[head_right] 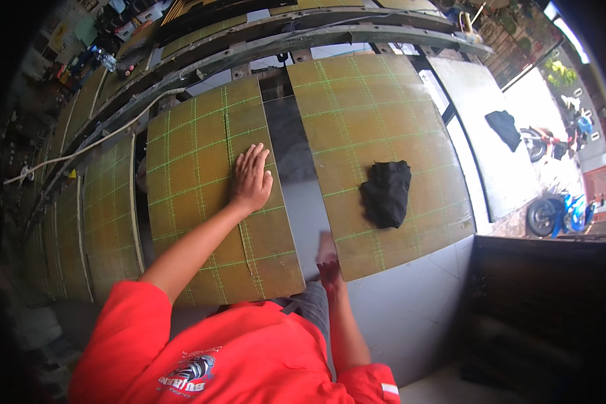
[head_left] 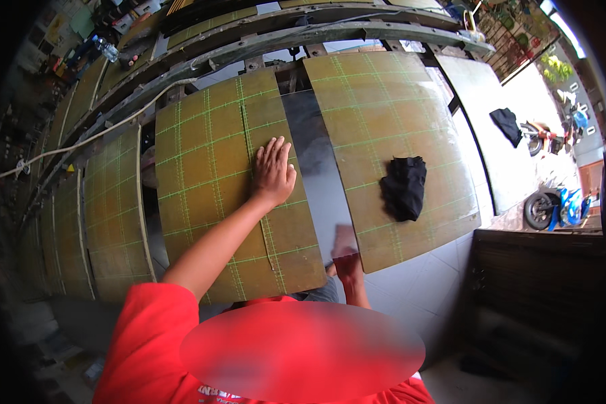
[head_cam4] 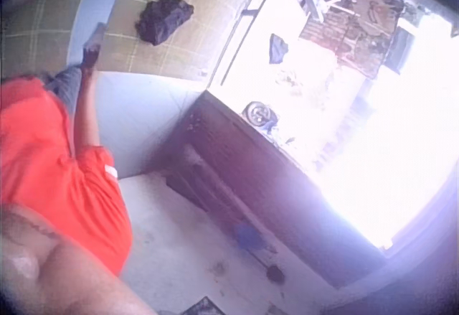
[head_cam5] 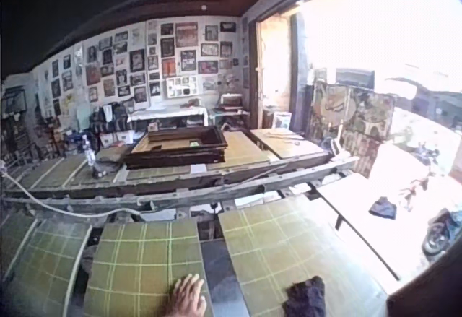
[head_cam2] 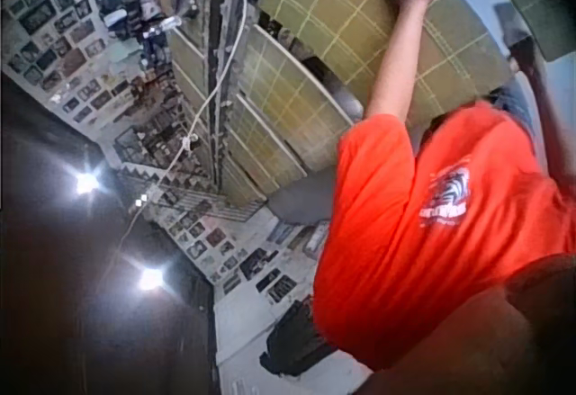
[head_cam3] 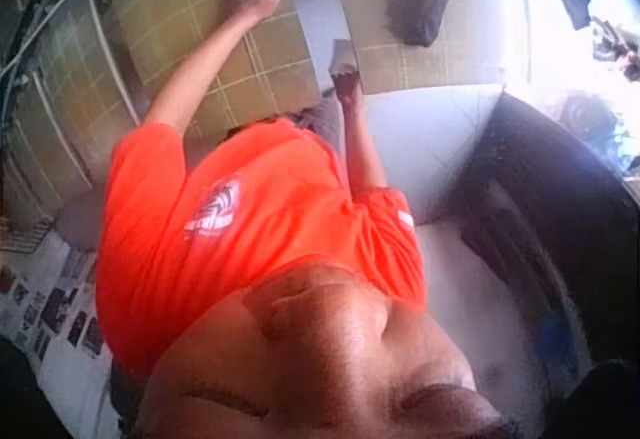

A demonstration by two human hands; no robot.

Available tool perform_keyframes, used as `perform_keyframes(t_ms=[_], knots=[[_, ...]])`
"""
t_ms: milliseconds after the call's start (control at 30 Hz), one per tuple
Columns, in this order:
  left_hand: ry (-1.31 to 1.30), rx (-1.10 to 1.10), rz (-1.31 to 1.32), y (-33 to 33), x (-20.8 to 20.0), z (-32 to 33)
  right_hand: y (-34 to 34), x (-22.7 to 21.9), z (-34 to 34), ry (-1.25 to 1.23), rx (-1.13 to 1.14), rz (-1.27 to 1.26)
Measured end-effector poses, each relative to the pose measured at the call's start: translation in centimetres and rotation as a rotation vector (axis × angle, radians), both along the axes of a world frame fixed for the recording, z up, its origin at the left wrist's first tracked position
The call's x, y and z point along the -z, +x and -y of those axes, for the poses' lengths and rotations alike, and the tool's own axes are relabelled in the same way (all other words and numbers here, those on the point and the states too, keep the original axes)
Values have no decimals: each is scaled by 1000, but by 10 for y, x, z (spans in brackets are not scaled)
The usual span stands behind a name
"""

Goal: The person retrieves a black cloth from a bag, walks to a row of printing plates, and wipes the surfaces of the plates one by one using the cloth.

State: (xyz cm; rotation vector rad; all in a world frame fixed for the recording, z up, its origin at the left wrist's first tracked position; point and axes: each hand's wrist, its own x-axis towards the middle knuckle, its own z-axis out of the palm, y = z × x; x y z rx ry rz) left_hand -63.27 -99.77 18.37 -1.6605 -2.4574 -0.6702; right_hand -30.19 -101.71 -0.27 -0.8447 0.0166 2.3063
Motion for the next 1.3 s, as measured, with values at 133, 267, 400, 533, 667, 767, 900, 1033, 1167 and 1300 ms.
perform_keyframes(t_ms=[133, 267, 400, 533, 667, 767, 900, 1033, 1167, 1300], knots=[[-44, 14, 14, 2, -2, -2, -72, 19, -42, 224, -206, 76], [-84, 9, -8, -1, 0, 3, -136, -31, -66, 1221, -273, 573], [-109, 48, -1, 0, -3, -4, -185, -23, -83, 1343, -273, 646], [-153, 36, 14, 1, -7, -4, -210, -20, -94, 1317, -172, 533], [-153, 35, 11, 1, -7, -4, -225, -87, -109, 271, -82, -265], [-161, 37, 21, 2, -10, -9, -221, -61, -102, 947, -52, 162], [-157, 25, 24, 2, -9, -8, -182, -53, -89, 998, -144, 203], [-167, 8, 23, 3, -11, -5, -112, -32, -69, 373, -296, -211], [-156, 20, 22, 1, -9, -6, -99, -37, -51, 455, -248, 4], [-160, 15, 25, 2, -8, -5, -115, -50, -63, 337, -192, -86]])
